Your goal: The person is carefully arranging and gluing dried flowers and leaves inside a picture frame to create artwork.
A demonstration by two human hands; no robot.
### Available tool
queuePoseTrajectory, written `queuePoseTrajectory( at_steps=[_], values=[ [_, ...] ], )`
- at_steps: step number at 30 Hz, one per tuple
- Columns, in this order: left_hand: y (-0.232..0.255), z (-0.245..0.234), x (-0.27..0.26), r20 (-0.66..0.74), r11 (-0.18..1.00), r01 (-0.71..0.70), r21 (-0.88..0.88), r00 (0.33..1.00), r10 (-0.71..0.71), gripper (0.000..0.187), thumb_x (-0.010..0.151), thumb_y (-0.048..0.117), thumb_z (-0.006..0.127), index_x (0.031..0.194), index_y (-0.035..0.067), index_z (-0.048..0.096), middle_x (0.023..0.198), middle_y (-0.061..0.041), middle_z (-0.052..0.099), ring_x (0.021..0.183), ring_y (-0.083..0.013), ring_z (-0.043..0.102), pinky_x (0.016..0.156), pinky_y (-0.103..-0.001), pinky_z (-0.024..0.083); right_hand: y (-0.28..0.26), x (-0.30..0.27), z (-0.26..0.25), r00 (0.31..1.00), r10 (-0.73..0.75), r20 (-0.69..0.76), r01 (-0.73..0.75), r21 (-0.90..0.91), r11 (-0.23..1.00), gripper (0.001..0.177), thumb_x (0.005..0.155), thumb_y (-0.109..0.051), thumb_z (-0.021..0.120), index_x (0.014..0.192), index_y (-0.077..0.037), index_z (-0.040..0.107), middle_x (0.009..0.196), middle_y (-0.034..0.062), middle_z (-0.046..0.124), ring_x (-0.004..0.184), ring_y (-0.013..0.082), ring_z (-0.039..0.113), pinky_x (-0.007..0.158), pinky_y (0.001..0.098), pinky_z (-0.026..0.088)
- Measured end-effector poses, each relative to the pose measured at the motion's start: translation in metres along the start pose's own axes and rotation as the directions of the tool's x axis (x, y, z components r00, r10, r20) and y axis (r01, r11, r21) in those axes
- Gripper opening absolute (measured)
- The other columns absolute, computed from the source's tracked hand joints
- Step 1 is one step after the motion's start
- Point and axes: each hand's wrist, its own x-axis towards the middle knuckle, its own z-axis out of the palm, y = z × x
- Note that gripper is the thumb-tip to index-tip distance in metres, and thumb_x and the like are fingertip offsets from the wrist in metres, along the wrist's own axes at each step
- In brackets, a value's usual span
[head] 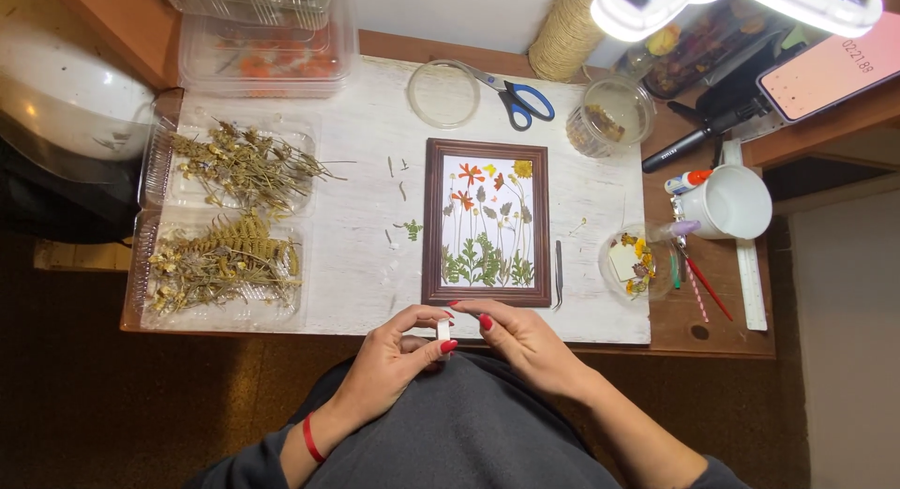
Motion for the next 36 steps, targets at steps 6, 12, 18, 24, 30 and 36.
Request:
queuePoseTrajectory(
  at_steps=[6, 12, 18, 24, 30, 36],
  values=[
    [0.005, -0.001, -0.003, -0.013, 0.999, -0.013, 0.03, 1.0, 0.013, 0.034, 0.091, 0.011, 0.073, 0.124, 0.007, 0.064, 0.113, -0.003, 0.066, 0.083, -0.0069, 0.073, 0.07, -0.021, 0.06, -0.002, 0.005, -0.009, 0.988, 0.152, 0.008, -0.135, -0.415, 0.9, 0.037, 0.1, -0.04, 0.051, 0.109, -0.005, 0.058, 0.087, 0.0117, 0.068, 0.081, 0.0299, 0.068, 0.073, 0.0415, 0.05],
    [0.008, -0.002, -0.005, -0.003, 0.999, 0.023, 0.041, 1.0, -0.023, 0.033, 0.091, 0.009, 0.072, 0.123, 0.008, 0.063, 0.11, -0.003, 0.069, 0.086, -0.0088, 0.075, 0.074, -0.022, 0.062, -0.001, 0.012, -0.013, 0.991, 0.128, 0.032, -0.09, -0.546, 0.833, 0.036, 0.096, -0.043, 0.057, 0.099, -0.007, 0.062, 0.086, 0.0099, 0.072, 0.081, 0.0275, 0.069, 0.072, 0.0415, 0.05],
    [0.008, -0.001, -0.007, 0.017, 1.0, 0.014, 0.011, 1.0, -0.014, 0.033, 0.093, 0.007, 0.07, 0.125, 0.006, 0.064, 0.106, -0.004, 0.069, 0.091, -0.0121, 0.077, 0.078, -0.022, 0.063, -0.009, 0.018, -0.01, 0.988, 0.153, 0.031, -0.105, -0.595, 0.797, 0.038, 0.096, -0.045, 0.057, 0.099, -0.008, 0.063, 0.085, 0.0089, 0.072, 0.081, 0.0267, 0.07, 0.072, 0.041, 0.051],
    [0.001, -0.002, -0.007, 0.045, 0.999, -0.046, -0.001, 0.998, 0.046, 0.033, 0.094, 0.004, 0.069, 0.126, 0.005, 0.065, 0.106, -0.007, 0.076, 0.094, -0.0118, 0.077, 0.079, -0.023, 0.063, -0.005, 0.017, -0.007, 0.987, 0.152, 0.045, -0.097, -0.59, 0.801, 0.037, 0.096, -0.045, 0.058, 0.099, -0.008, 0.063, 0.085, 0.0096, 0.072, 0.082, 0.0277, 0.07, 0.073, 0.0415, 0.05],
    [-0.001, 0.0, -0.007, 0.046, 0.999, -0.053, -0.004, 0.997, 0.054, 0.031, 0.092, 0.003, 0.071, 0.123, 0.003, 0.066, 0.11, -0.006, 0.075, 0.093, -0.0137, 0.077, 0.078, -0.025, 0.063, -0.004, 0.017, -0.006, 0.992, 0.105, 0.07, -0.05, -0.547, 0.836, 0.037, 0.096, -0.044, 0.058, 0.1, -0.008, 0.063, 0.086, 0.0117, 0.07, 0.083, 0.03, 0.069, 0.072, 0.0422, 0.05],
    [0.003, 0.002, -0.007, 0.054, 0.998, -0.059, -0.015, 0.997, 0.06, 0.031, 0.091, 0.003, 0.071, 0.121, 0.003, 0.068, 0.113, -0.006, 0.075, 0.096, -0.0137, 0.078, 0.081, -0.025, 0.064, -0.013, 0.018, -0.003, 0.991, 0.111, 0.069, -0.05, -0.589, 0.806, 0.036, 0.095, -0.044, 0.06, 0.1, -0.009, 0.065, 0.086, 0.0112, 0.071, 0.082, 0.0312, 0.067, 0.071, 0.0432, 0.049]
  ],
)
